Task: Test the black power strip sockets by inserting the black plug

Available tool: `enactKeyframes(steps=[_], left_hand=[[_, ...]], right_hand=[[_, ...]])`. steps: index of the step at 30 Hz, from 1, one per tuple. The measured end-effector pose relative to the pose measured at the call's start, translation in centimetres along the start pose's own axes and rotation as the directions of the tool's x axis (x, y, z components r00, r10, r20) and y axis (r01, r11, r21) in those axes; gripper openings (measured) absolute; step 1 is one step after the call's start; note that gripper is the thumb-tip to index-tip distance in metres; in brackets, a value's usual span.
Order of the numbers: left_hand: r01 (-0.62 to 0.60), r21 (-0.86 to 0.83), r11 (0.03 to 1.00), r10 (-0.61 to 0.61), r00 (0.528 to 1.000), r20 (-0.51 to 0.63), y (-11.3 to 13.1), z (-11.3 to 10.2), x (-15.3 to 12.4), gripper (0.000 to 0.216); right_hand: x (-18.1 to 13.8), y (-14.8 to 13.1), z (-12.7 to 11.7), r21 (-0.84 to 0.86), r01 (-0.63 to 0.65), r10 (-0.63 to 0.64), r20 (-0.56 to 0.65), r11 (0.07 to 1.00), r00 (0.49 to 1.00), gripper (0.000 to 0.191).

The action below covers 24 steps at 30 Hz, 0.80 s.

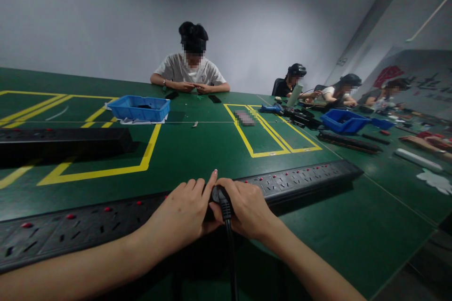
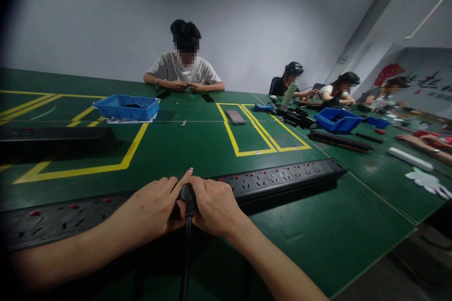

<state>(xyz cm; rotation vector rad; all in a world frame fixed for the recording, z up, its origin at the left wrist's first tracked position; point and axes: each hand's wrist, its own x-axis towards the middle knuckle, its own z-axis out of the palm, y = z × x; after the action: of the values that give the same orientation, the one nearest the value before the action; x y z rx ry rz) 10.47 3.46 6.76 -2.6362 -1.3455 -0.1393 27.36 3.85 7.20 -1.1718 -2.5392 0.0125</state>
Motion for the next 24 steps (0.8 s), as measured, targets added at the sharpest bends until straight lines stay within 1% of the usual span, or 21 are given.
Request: enactKeyframes(steps=[5,16,21,23,24], left_hand=[[0.0,0.02,1.0,0.0,1.0,0.001,-0.04,0.1,0.0,0.071],[-0.008,0.009,1.0,0.008,1.0,0.007,-0.04,0.01,0.01,0.072],[-0.005,0.002,1.0,0.005,1.0,0.002,-0.1,0.14,-0.03,0.073],[-0.008,-0.002,1.0,0.008,1.0,-0.014,-0.12,0.19,-0.03,0.072],[-0.012,-0.009,1.0,0.012,1.0,-0.025,-0.13,0.21,-0.02,0.072]], right_hand=[[0.0,0.04,-0.01,-0.013,0.009,-0.009,0.007,1.0,1.0,0.03],[0.06,0.03,-0.26,-0.006,0.012,-0.012,0.011,1.0,1.0,0.029],[0.08,-0.07,-0.08,0.017,0.007,-0.007,-0.019,1.0,1.0,0.027],[0.02,-0.16,-0.09,0.059,-0.005,0.008,-0.056,0.998,0.998,0.026],[-0.05,-0.2,-0.16,0.1,-0.026,0.035,-0.087,0.995,0.996,0.027]])
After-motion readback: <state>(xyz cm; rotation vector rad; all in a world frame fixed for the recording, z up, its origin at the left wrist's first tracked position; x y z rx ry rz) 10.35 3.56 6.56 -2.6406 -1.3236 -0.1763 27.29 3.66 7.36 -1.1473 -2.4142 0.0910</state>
